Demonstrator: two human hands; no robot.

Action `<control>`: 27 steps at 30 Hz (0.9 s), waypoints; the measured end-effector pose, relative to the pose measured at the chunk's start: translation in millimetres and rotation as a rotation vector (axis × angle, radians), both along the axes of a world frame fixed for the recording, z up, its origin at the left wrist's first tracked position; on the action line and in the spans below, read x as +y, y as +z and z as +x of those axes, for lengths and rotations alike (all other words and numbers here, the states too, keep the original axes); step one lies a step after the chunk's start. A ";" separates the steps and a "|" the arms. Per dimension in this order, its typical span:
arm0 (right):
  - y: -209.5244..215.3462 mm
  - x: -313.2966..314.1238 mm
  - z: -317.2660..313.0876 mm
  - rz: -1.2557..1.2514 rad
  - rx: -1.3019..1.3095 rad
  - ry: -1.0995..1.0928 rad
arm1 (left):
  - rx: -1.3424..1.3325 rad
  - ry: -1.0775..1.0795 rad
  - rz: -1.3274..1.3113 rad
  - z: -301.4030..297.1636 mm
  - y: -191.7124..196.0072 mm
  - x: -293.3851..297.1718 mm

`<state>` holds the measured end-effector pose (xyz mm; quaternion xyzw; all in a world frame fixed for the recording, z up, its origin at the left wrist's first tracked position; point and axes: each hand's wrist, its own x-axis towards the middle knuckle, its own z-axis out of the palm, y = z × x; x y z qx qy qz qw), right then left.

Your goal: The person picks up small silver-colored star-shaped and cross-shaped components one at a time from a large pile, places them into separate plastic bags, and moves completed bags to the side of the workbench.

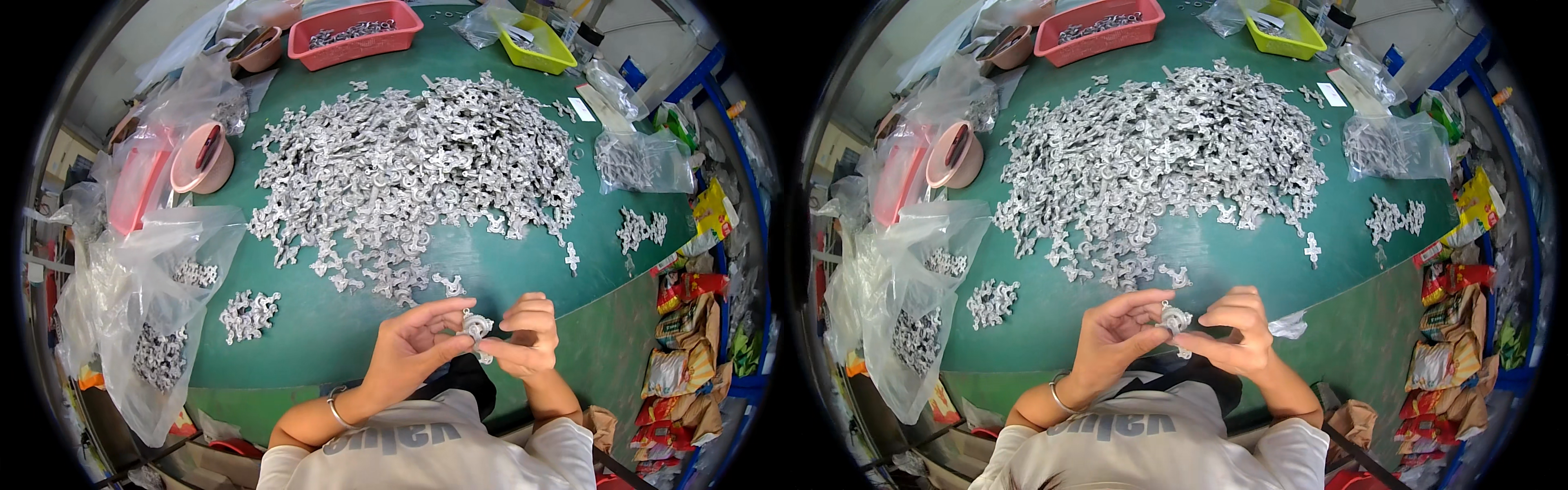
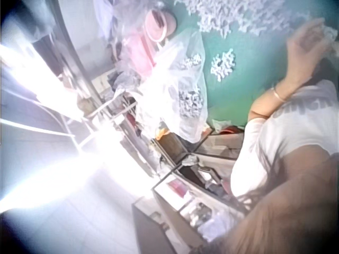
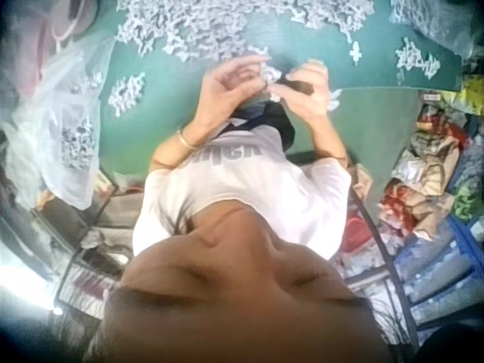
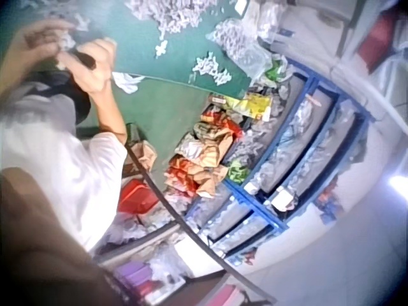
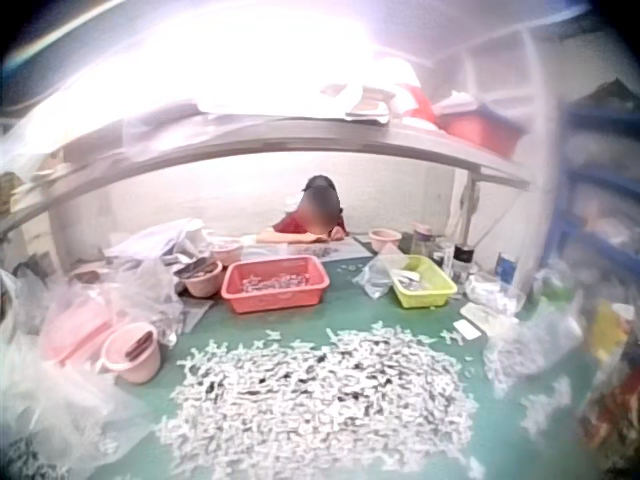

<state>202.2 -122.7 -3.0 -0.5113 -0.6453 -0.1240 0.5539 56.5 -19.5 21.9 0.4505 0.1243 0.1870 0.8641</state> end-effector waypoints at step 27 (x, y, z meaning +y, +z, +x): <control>-2.1 -6.3 -32.0 -0.042 0.159 -0.050 | -0.037 0.083 0.088 -11.4 3.4 -3.0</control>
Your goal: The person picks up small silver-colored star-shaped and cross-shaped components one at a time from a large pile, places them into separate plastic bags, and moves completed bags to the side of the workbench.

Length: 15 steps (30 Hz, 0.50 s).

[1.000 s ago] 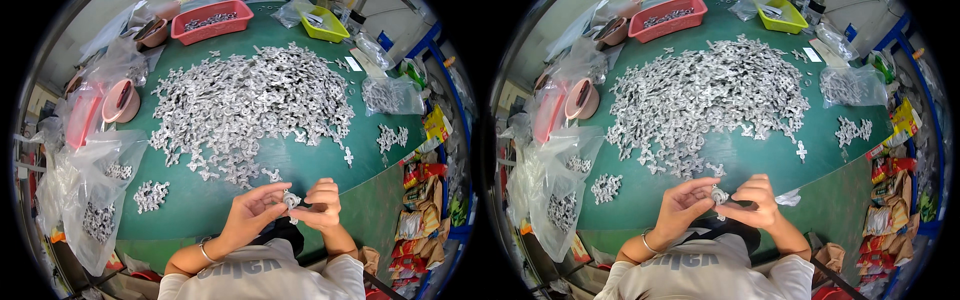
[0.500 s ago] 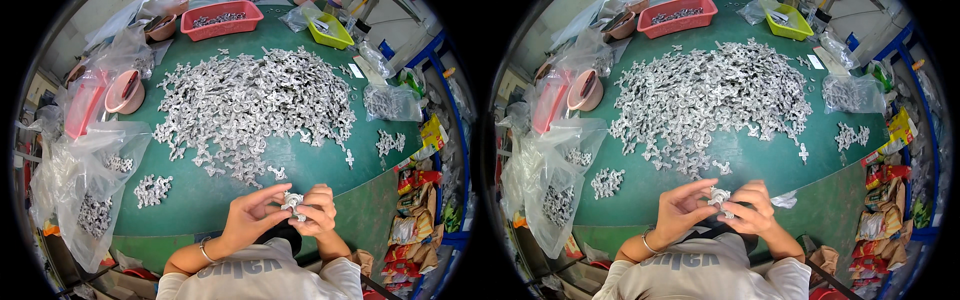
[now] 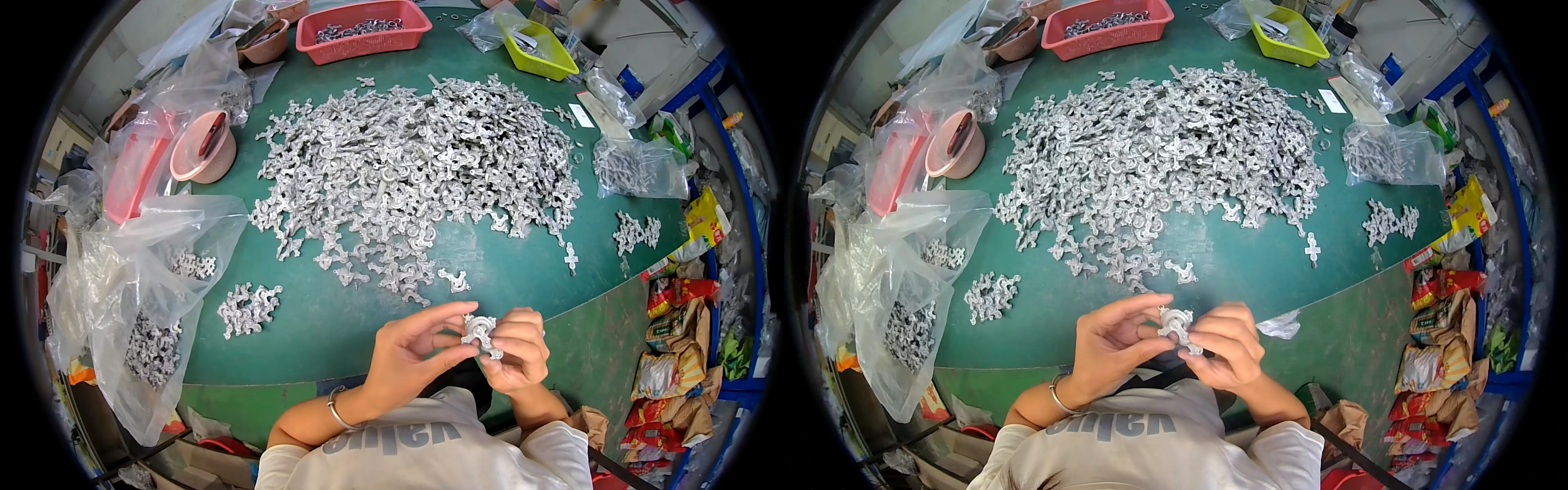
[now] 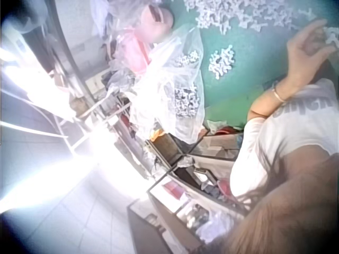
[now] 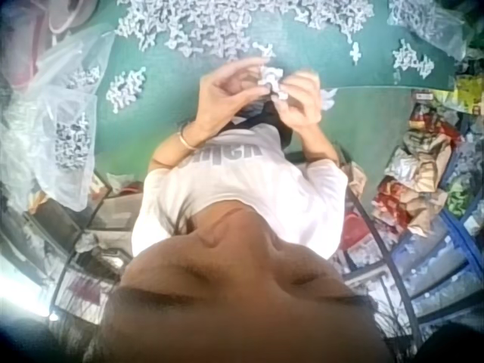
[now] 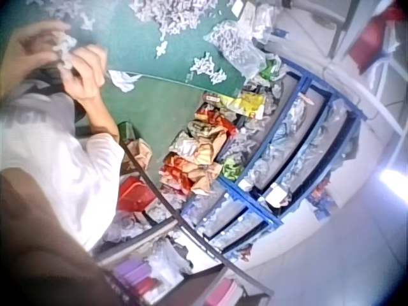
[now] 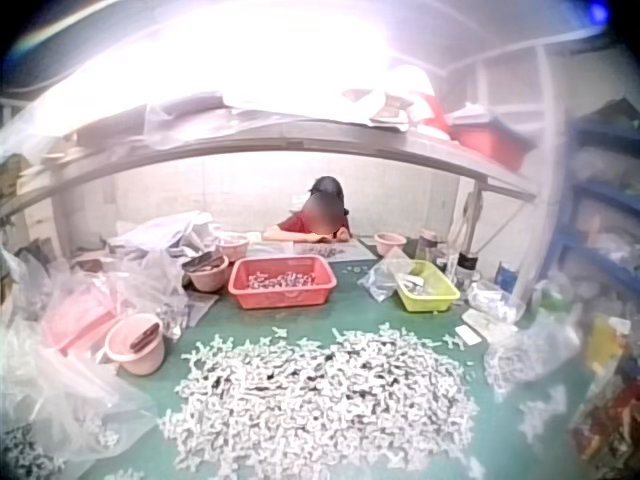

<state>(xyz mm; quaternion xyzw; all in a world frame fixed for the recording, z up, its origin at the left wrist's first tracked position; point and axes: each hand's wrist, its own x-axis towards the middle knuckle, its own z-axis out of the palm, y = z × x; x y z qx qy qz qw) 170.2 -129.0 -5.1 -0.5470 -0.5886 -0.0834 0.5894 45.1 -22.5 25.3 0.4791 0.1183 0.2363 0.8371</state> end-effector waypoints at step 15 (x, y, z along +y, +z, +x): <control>-2.8 33.1 -33.0 -0.501 0.612 0.240 | 0.306 0.465 -0.023 -72.5 -38.4 59.6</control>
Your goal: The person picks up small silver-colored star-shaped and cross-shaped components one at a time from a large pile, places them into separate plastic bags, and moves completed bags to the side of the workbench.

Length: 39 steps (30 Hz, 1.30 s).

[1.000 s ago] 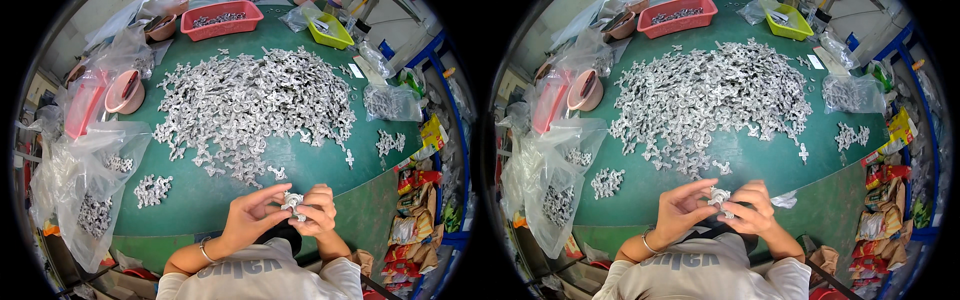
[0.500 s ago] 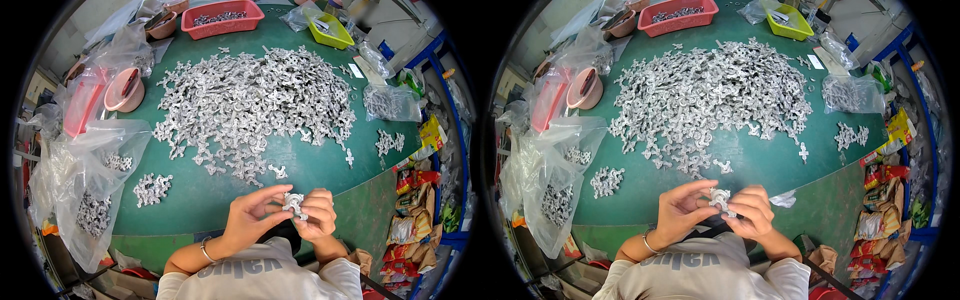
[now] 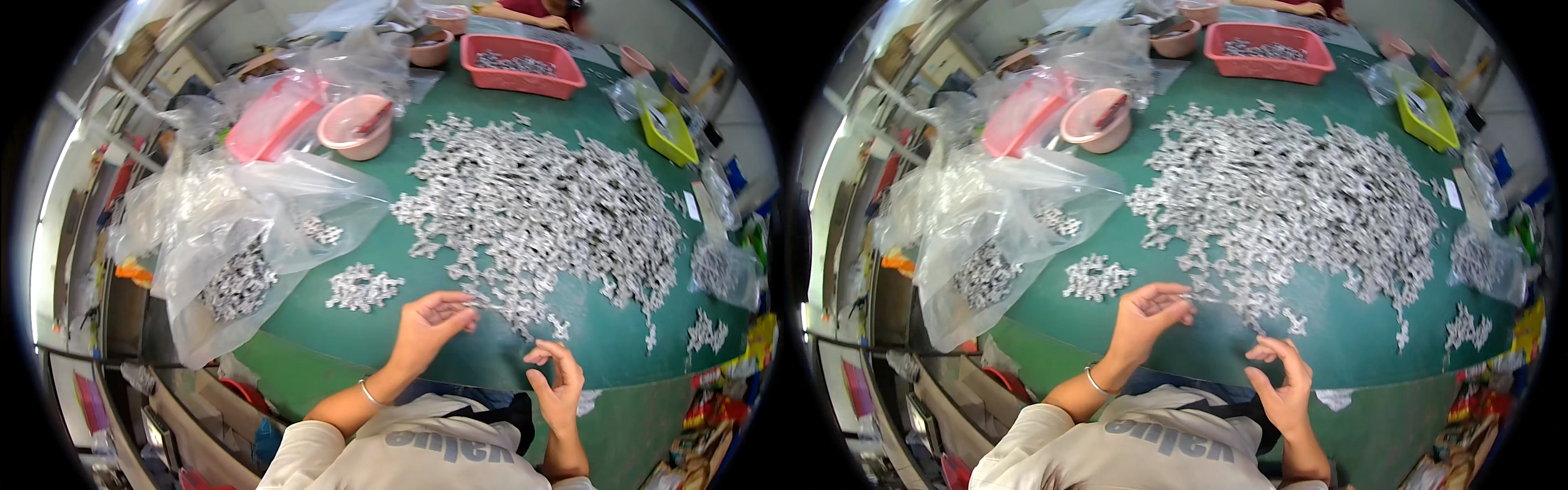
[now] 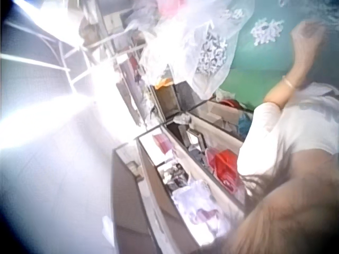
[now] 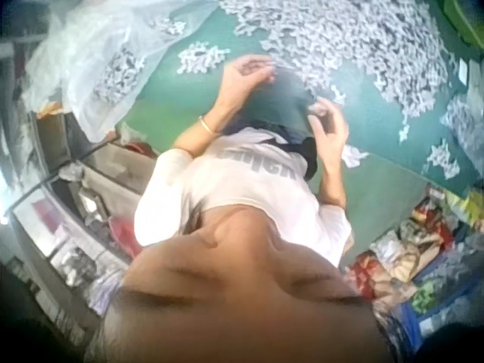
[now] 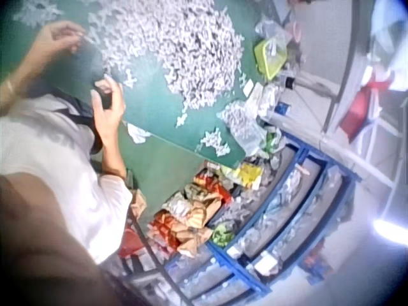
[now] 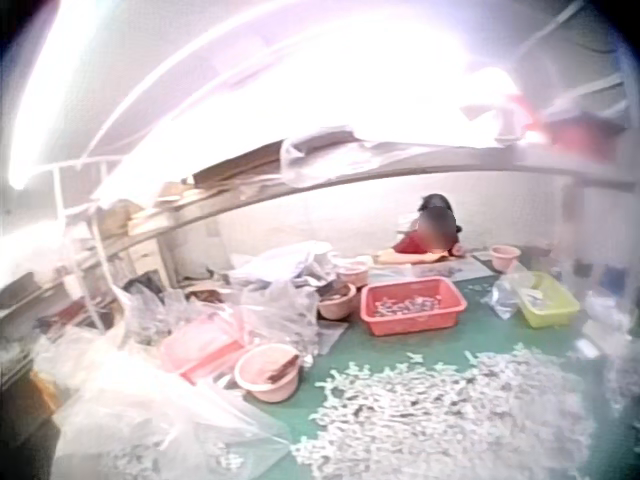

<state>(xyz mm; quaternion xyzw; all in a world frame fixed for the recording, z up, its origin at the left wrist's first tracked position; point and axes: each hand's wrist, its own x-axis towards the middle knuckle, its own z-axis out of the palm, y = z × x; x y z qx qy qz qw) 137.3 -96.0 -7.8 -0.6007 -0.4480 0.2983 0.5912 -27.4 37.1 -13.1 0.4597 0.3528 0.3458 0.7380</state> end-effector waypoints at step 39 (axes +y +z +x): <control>-34.7 105.2 17.2 -0.166 -1.043 -0.271 | 0.206 -0.308 0.413 -18.0 -16.7 -24.6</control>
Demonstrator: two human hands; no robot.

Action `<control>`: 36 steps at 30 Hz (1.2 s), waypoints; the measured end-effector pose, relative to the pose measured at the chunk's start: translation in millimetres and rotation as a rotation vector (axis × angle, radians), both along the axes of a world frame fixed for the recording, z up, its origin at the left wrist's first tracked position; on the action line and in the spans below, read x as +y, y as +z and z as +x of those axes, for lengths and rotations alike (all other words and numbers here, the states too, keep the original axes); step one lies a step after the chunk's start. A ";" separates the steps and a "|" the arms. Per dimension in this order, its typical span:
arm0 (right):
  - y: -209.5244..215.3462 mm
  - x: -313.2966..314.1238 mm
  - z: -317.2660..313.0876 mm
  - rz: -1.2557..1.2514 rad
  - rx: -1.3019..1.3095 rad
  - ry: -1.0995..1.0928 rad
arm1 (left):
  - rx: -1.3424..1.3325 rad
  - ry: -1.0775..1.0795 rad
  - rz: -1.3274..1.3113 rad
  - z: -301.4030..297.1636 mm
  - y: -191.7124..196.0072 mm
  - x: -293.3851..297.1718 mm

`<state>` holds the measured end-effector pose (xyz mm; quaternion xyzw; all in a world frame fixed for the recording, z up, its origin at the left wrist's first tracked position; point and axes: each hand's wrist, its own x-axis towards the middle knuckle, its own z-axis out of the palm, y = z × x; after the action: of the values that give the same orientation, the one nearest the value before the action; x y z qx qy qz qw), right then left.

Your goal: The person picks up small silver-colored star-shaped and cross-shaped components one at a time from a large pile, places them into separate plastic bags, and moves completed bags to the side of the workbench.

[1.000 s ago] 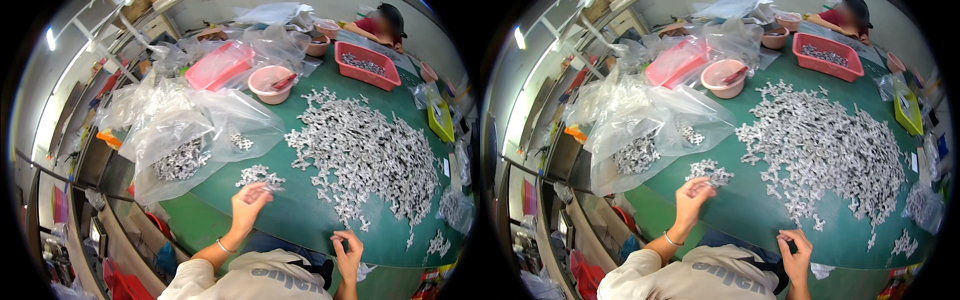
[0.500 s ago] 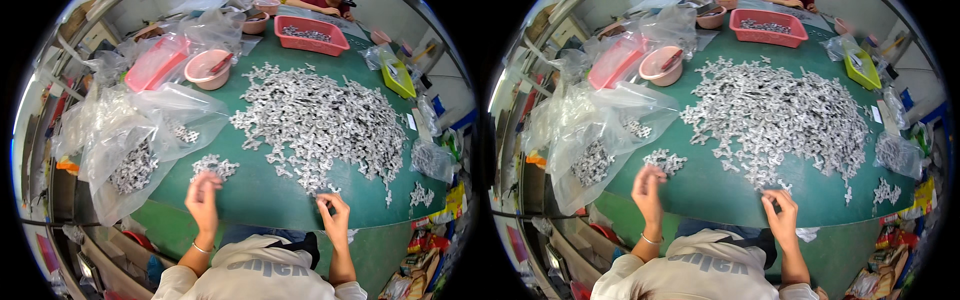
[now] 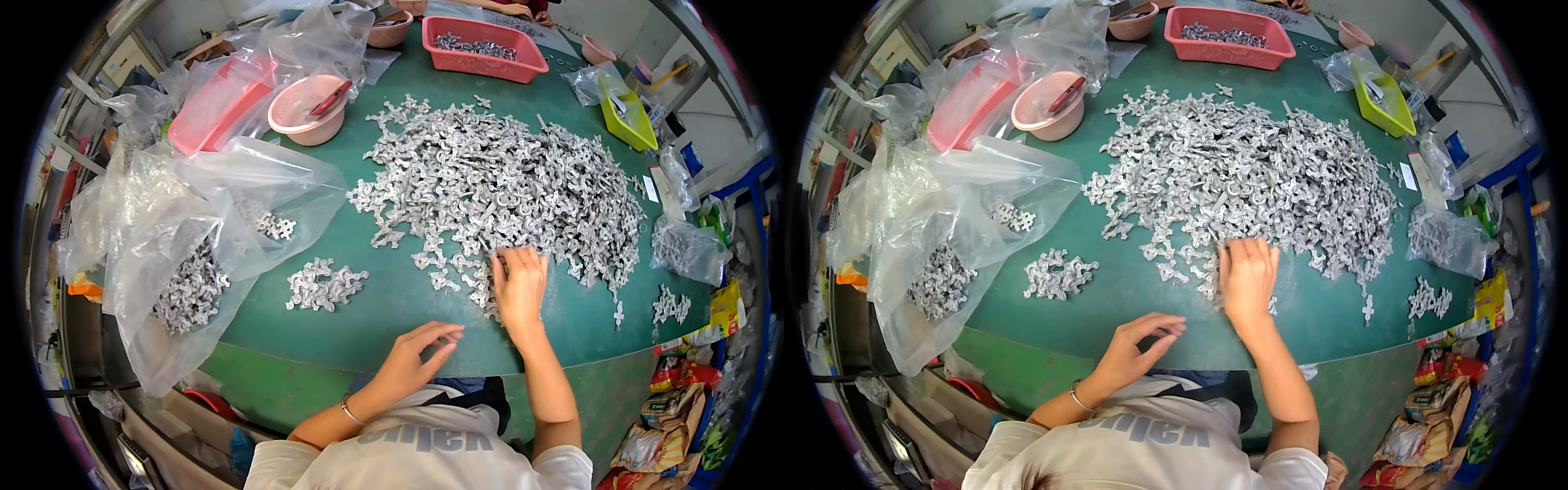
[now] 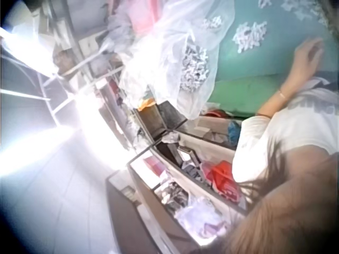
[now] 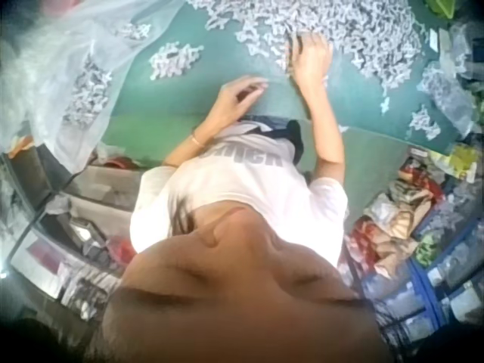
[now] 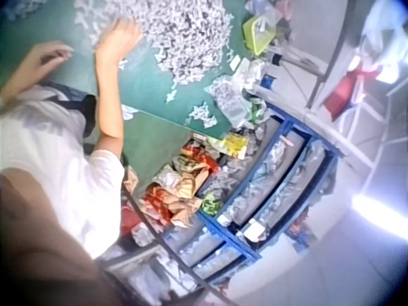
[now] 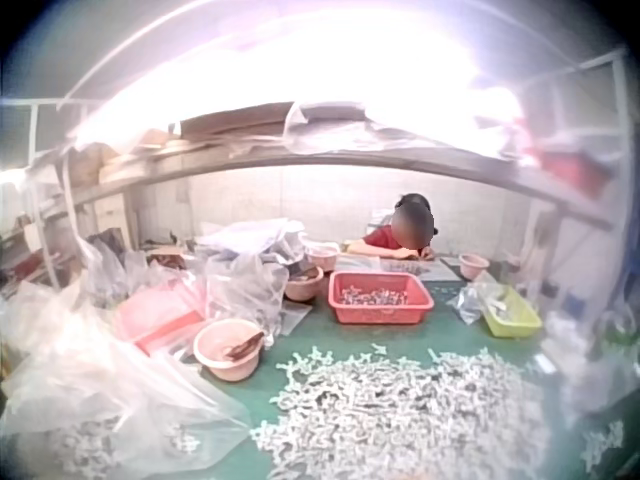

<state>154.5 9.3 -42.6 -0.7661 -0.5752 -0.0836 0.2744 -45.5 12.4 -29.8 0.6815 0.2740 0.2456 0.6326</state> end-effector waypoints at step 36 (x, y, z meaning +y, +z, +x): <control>51.0 -79.7 -30.4 0.346 0.767 0.375 | -0.393 0.100 -0.266 12.6 38.5 -0.9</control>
<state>124.1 -70.4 8.4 -0.5674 -0.5383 0.1624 0.6017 -32.9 11.6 8.7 0.5168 0.2089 0.3661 0.7452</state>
